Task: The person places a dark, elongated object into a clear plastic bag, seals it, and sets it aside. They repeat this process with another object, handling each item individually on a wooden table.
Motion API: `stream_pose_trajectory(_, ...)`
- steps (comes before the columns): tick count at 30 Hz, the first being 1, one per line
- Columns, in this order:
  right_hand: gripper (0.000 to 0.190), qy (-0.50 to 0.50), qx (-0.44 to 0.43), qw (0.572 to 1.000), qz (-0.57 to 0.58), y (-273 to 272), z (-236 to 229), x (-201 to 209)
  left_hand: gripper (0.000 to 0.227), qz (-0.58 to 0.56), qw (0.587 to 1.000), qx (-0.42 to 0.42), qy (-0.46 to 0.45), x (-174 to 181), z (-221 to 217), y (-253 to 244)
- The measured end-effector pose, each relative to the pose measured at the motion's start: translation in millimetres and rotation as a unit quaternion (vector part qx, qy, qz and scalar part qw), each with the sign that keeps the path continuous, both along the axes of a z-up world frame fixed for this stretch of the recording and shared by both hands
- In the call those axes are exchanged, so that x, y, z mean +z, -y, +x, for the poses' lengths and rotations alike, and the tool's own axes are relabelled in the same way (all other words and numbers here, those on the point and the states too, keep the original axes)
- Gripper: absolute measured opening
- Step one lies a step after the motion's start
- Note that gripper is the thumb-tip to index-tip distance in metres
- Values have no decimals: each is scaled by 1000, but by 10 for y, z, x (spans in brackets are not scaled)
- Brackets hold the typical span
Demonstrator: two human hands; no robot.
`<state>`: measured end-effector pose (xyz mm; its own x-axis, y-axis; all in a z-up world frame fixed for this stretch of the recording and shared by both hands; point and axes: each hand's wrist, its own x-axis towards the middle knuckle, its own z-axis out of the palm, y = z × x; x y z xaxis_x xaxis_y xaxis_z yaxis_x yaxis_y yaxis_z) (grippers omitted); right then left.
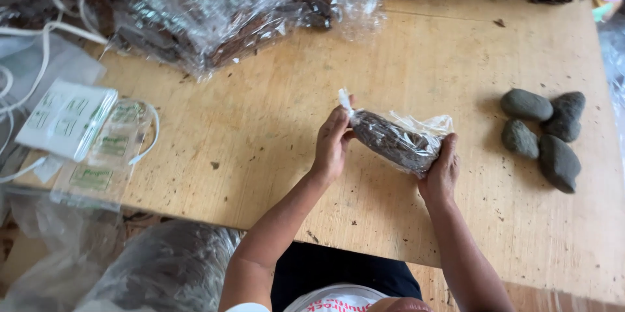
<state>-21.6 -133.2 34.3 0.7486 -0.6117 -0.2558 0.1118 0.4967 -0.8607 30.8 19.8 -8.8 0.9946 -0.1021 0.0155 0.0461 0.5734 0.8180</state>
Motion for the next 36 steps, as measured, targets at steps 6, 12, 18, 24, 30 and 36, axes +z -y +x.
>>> stream_pose_trajectory(6, 41, 3, 9, 1000, -20, -94, -25, 84, 14, -1, 998, 65, -15, 42, 100, -75)
stream_pose_trajectory(12, 39, -7, -21, 1000, -7, -88, -20, -11, 17, 8, 997, 59, 45, -22, 94, -76)
stream_pose_trajectory(18, 37, -4, -27, 1000, -8, -319, -38, 318, 19, 18, 997, 51, 47, 144, 26, -81)
stream_pose_trajectory(24, 38, -10, -18, 999, -44, -354, -93, 298, 12, 21, 995, 96, 31, -27, 88, -51)
stream_pose_trajectory(30, 39, -16, -19, 998, -64, -301, -61, 203, 17, -17, 994, 106, 18, -49, 112, -43)
stream_pose_trajectory(36, 39, 9, 4, 998, -65, -195, -56, 76, 21, -39, 993, 101, -39, -37, 130, -97)
